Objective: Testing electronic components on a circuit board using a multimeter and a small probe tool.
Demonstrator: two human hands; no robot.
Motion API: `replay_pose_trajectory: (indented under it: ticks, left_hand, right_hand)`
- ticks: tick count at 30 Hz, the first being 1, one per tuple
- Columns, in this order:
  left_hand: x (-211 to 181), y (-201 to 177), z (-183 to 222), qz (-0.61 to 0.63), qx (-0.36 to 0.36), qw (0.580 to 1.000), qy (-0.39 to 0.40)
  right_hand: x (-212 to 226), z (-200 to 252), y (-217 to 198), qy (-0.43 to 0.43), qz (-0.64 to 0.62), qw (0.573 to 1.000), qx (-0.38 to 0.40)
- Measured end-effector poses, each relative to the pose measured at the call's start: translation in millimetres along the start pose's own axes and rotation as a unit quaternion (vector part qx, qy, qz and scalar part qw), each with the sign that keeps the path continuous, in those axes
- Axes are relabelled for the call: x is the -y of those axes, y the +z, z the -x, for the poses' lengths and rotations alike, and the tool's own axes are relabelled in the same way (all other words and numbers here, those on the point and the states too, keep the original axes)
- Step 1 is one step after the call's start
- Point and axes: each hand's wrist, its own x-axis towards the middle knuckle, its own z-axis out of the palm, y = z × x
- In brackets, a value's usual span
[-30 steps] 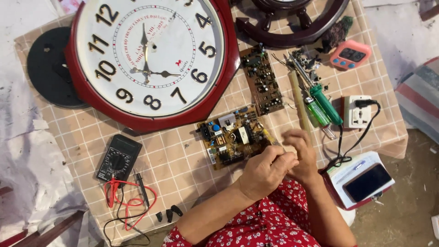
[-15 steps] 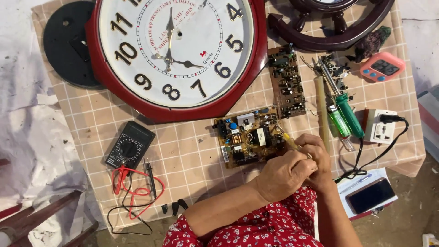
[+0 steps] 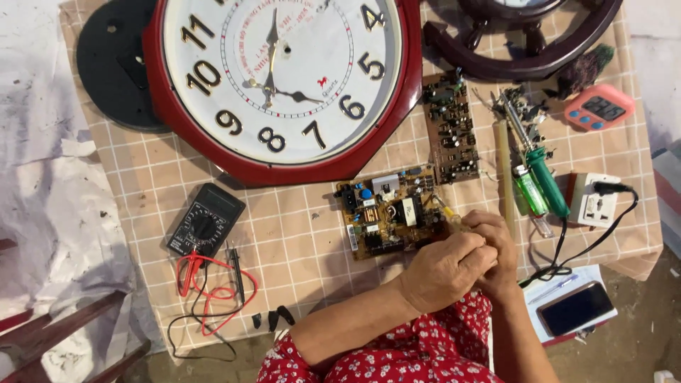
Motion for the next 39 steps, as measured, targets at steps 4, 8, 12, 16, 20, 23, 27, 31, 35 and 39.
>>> replay_pose_trajectory:
  ticks: [4, 8, 12, 16, 20, 23, 27, 31, 35, 39]
  left_hand:
    - [-4.6, -8.5, -13.6, 0.009, 0.002, 1.000, 0.013]
    - [0.2, -9.8, -15.0, 0.031, 0.008, 0.999, 0.006]
    - [4.3, -12.5, -12.9, 0.053, 0.028, 0.998, -0.013]
    - [5.4, -17.8, -19.8, 0.026, 0.024, 0.999, -0.006]
    - [5.7, -8.2, -8.7, -0.034, 0.021, 0.999, 0.009]
    - [9.0, -5.3, -2.3, -0.072, -0.011, 0.997, -0.009]
    - [13.9, -12.2, -0.5, -0.112, -0.027, 0.993, -0.003]
    - [17.6, -54.7, -24.8, 0.066, 0.126, 0.989, -0.037]
    - [31.1, -56.8, -31.9, 0.123, 0.160, 0.977, -0.065]
    - [56.9, -56.8, -22.9, 0.125, 0.164, 0.973, -0.102]
  right_hand:
    - [-14.5, 7.2, -5.8, -0.014, -0.014, 1.000, 0.013]
    - [0.4, -10.9, -4.6, -0.011, -0.027, 0.999, 0.033]
    - [-5.2, -4.6, 0.6, 0.008, -0.024, 0.999, 0.027]
    - [-2.0, -10.3, 5.0, -0.001, 0.007, 1.000, 0.024]
    - [18.3, -25.2, 5.2, 0.012, 0.049, 0.997, 0.053]
    - [16.1, -20.6, 8.7, -0.002, 0.080, 0.996, 0.033]
    - [17.7, -19.8, 10.4, -0.007, 0.064, 0.998, 0.017]
    - [43.2, -35.9, 9.3, 0.001, 0.103, 0.991, 0.088]
    - [69.0, -57.6, 5.1, 0.031, 0.122, 0.985, 0.118]
    - [32.1, -33.5, 3.7, 0.060, 0.077, 0.994, 0.043]
